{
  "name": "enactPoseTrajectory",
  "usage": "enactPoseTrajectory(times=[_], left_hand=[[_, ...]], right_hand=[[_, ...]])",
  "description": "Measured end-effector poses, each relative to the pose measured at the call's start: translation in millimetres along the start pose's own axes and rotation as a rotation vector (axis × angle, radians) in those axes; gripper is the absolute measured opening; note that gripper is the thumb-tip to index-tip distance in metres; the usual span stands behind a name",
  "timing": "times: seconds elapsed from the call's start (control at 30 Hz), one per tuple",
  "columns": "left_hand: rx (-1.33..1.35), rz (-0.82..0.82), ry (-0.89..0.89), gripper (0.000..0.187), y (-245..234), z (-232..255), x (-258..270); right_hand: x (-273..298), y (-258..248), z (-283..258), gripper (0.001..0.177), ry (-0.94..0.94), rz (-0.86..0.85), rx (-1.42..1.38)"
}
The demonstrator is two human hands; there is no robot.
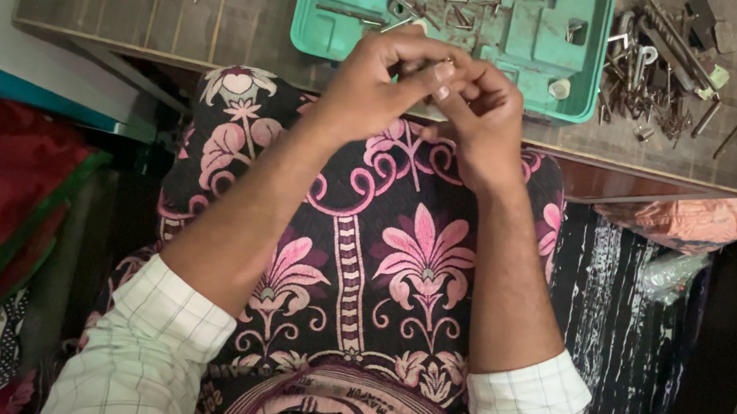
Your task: The person sits at a low table and sorts small metal hardware pieces from a green plastic case. They pick up individual items, examine them, and place them into separate piles on the table and back into the case.
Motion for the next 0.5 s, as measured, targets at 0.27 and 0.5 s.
enactPoseTrajectory(times=[0.27,0.5], left_hand=[[-0.078,0.171,0.036,0.018,0,-7,0],[0.306,0.428,-0.071,0.021,-29,-41,-3]], right_hand=[[-5,-5,11,0.012,-0.179,0.169,0.142],[-5,-10,14,0.01,-0.062,0.272,0.041]])
Point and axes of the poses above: each hand's wrist, its own x-axis away from the middle knuckle, its own y-axis out of the palm, z = x × y, the point moved 1 cm from there along -x, towards the middle knuckle, and after that the axes turned 6 degrees about x, right-handed, at the moved point
